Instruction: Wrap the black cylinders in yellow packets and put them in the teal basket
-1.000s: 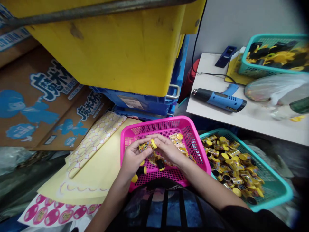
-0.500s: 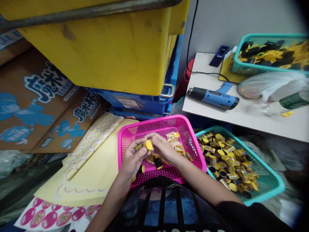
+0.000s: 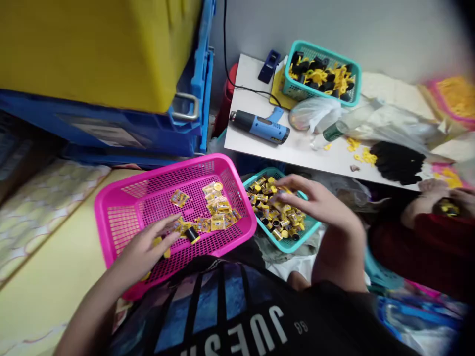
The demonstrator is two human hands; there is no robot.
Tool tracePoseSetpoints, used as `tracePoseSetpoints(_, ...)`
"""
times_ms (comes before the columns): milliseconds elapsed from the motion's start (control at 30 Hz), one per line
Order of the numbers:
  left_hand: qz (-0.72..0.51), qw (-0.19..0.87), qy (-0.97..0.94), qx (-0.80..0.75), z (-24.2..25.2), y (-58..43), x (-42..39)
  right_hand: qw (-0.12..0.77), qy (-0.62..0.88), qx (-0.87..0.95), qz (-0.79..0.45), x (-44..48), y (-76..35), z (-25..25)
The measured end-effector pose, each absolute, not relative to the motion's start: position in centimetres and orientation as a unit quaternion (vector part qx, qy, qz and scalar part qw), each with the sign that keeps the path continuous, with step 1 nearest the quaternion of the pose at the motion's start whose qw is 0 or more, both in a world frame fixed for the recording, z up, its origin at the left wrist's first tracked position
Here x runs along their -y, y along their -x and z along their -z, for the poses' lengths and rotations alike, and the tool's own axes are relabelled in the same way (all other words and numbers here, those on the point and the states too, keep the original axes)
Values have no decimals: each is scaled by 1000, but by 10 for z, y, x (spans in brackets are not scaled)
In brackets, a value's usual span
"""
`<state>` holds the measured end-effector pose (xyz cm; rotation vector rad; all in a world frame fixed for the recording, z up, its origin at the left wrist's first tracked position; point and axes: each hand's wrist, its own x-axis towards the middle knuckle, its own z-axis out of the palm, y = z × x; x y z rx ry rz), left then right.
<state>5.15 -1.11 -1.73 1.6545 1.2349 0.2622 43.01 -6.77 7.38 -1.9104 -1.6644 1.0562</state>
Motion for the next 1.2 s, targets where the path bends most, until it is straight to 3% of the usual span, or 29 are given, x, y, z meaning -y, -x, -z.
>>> tracePoseSetpoints(67,-16,395,-770,-500,44,-34,21,37,775,521,-356,90,-477,-71)
tracePoseSetpoints(133,35,295,-808,-510,67,-25,33,-57,840,458,-285,101,-505,-64)
tracePoseSetpoints(233,47,227,-824,-518,83,-28,43,-30,843,487,-228,92,-502,-59)
tracePoseSetpoints(433,-24,246,-829,-502,72,-62,19,114,637,716,-262,13,-379,-36)
tracePoseSetpoints(600,-63,199,-782,-587,69,-62,-15,-34,458,833,-310,-16,-279,18)
tracePoseSetpoints(833,-124,326,-711,-611,65,-37,-15,-101,467,817,-322,13,-231,47)
tracePoseSetpoints(933,-149,319,-694,-629,60,-34,-14,-80,431,832,-340,22,-229,44)
tracePoseSetpoints(1033,-123,221,-737,-627,52,-36,-11,-26,406,815,-412,23,-242,42)
tracePoseSetpoints(1100,-97,183,-771,-603,48,-41,-5,74,440,744,-498,20,-258,43)
tracePoseSetpoints(1200,-25,232,-799,-555,49,-55,4,274,513,557,-593,11,-285,44)
